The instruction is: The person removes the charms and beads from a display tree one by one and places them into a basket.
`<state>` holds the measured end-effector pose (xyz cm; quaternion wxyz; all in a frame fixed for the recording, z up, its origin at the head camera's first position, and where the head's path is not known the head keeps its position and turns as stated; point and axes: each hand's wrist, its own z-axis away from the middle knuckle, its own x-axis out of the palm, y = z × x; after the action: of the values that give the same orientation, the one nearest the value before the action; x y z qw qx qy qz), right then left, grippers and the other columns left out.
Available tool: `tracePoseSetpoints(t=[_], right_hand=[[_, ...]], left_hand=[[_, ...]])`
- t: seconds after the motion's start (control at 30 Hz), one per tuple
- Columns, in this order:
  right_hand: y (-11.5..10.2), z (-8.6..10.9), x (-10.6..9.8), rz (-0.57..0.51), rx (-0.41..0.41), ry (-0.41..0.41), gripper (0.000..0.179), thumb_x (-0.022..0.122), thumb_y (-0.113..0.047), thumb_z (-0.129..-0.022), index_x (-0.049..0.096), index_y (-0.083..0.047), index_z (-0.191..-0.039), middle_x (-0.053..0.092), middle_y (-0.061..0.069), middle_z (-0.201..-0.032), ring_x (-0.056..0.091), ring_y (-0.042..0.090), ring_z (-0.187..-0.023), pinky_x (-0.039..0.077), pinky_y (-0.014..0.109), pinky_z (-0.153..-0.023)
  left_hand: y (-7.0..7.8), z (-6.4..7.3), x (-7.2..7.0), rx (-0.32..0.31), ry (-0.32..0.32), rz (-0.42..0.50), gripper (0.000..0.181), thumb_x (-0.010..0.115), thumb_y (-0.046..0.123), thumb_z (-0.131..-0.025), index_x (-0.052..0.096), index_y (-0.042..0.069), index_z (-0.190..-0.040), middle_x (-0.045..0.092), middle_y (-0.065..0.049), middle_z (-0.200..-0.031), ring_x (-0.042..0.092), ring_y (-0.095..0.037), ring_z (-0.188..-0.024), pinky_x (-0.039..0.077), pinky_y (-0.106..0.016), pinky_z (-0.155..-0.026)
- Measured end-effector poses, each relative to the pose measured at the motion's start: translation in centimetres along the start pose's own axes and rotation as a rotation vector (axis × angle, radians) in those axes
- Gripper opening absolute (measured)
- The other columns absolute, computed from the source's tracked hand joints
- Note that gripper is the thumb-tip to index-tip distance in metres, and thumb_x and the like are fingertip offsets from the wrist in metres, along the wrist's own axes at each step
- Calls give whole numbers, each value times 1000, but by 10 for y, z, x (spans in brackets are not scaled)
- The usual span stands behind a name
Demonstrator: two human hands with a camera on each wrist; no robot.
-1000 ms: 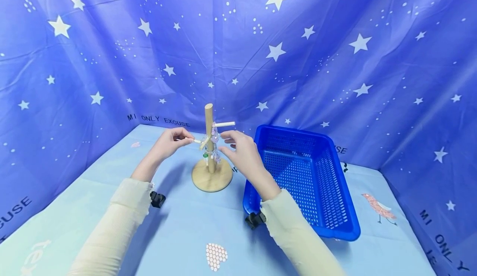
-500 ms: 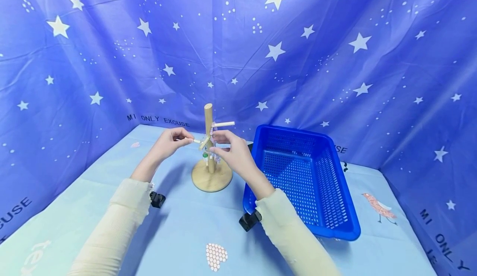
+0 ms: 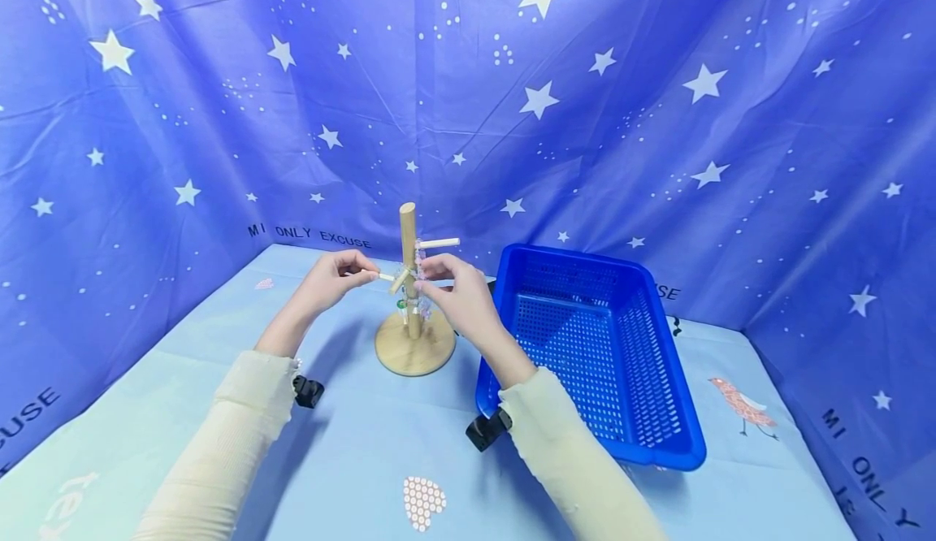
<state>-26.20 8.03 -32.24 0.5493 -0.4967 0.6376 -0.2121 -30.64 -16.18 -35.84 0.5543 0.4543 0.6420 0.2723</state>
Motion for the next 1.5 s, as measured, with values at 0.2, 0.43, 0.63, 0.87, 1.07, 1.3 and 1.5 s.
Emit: tracePoseSetpoints(t=[0.2, 0.43, 0.63, 0.87, 1.07, 1.3, 1.5], right_hand=[[0, -1, -4, 7, 21, 59, 17, 69, -14, -94, 68, -4, -107, 72, 13, -108, 67, 26, -105, 55, 41, -95], [5, -1, -9, -37, -16, 106, 13, 68, -10, -94, 68, -1, -102, 72, 17, -103, 69, 28, -101, 55, 41, -93], [8, -1, -14, -64, -25, 144, 13, 67, -9, -94, 68, 0, -103, 72, 18, -101, 70, 27, -98, 55, 31, -84], [8, -1, -21, -93, -24, 185, 14, 66, -8, -95, 68, 1, -105, 71, 21, -102, 70, 32, -93, 58, 22, -77], [7, -1, -28, -136, -37, 226, 15, 66, -8, -95, 68, 2, -106, 70, 23, -101, 72, 28, -90, 59, 23, -78], [9, -1, -36, -214, -26, 260, 20, 66, -4, -94, 65, 8, -109, 68, 27, -105, 70, 7, -82, 59, 23, -77], [12, 0, -43, -228, -14, 281, 20, 66, -4, -94, 65, 7, -111, 68, 27, -108, 70, 9, -83, 59, 23, -77]], left_hand=[[-1, 0, 0, -4, -2, 3, 13, 70, 11, -93, 71, 0, -100, 65, -3, -87, 55, -14, -80, 45, -27, -71], [-1, 0, 0, -11, -1, 3, 14, 70, 12, -93, 71, 1, -100, 65, -4, -88, 55, -14, -80, 45, -26, -72], [-3, -1, 0, -9, 0, 5, 14, 70, 12, -92, 71, 0, -101, 66, -5, -88, 56, -14, -80, 46, -26, -72], [-2, 0, -1, -15, -4, 0, 16, 70, 13, -93, 71, 0, -102, 65, -4, -89, 54, -13, -80, 44, -25, -70], [-3, -1, -1, -12, 0, 2, 14, 70, 12, -93, 71, 1, -101, 65, -5, -89, 55, -15, -80, 45, -25, -70], [-1, -1, -1, -9, -1, -1, 13, 69, 11, -93, 71, 0, -100, 64, -3, -87, 55, -15, -79, 45, -26, -70], [-1, 0, 0, -13, -2, -5, 13, 69, 11, -93, 71, 1, -100, 64, -4, -87, 55, -15, -80, 45, -26, -71]])
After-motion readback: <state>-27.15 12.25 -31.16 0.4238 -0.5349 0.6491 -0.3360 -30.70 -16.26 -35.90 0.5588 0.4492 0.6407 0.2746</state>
